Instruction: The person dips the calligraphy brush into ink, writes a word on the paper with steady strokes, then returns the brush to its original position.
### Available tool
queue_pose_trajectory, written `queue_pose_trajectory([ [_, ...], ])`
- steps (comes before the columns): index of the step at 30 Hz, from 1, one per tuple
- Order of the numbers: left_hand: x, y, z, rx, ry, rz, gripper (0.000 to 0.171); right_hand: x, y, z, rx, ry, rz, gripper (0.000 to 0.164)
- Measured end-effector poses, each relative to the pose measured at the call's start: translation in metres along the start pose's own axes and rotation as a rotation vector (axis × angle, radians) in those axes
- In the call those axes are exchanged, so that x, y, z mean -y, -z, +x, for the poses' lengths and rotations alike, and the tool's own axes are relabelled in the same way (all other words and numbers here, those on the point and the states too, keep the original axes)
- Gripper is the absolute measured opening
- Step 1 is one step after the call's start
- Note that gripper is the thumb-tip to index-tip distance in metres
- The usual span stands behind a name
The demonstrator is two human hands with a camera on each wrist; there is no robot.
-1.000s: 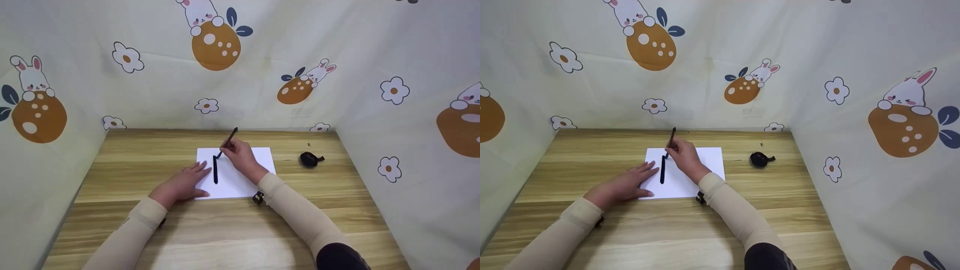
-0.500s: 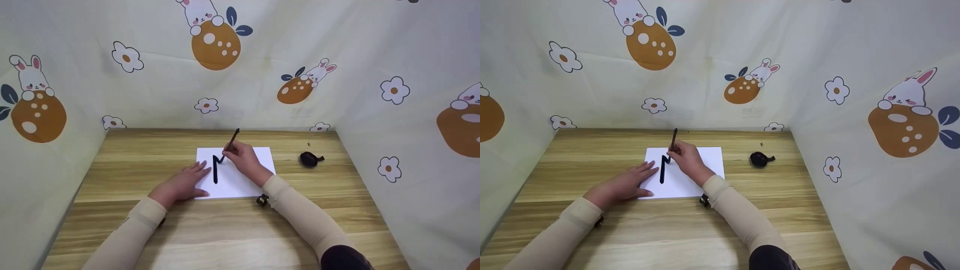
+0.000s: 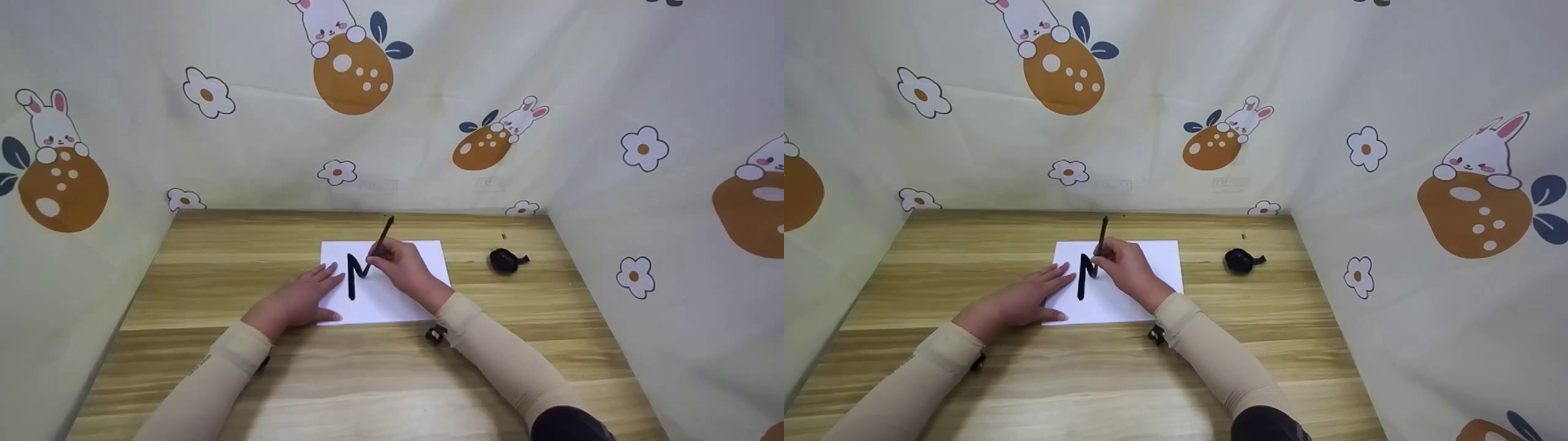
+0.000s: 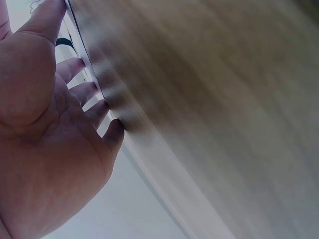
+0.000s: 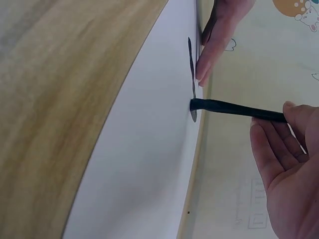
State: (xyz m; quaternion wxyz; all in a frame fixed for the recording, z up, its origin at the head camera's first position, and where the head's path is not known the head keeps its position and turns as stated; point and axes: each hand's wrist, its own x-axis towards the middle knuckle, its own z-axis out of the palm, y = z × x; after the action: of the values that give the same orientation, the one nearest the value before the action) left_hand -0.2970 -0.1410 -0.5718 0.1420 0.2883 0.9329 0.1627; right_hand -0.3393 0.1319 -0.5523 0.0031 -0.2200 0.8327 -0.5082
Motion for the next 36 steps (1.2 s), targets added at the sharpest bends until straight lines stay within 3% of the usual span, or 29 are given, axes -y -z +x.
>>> queue_pose_trajectory([
  [23, -0.001, 0.000, -0.002, -0.032, -0.031, -0.001, 0.092, 0.010, 0.003, -0.015, 0.079, 0.010, 0.025, 0.007],
  [30, 0.002, -0.003, 0.000, -0.030, -0.028, 0.002, 0.093, 0.010, 0.004, -0.013, 0.074, -0.031, 0.108, 0.015],
  [36, 0.003, -0.004, 0.000, -0.024, -0.027, 0.009, 0.093, 0.007, 0.004, -0.009, 0.052, -0.063, 0.180, 0.009],
])
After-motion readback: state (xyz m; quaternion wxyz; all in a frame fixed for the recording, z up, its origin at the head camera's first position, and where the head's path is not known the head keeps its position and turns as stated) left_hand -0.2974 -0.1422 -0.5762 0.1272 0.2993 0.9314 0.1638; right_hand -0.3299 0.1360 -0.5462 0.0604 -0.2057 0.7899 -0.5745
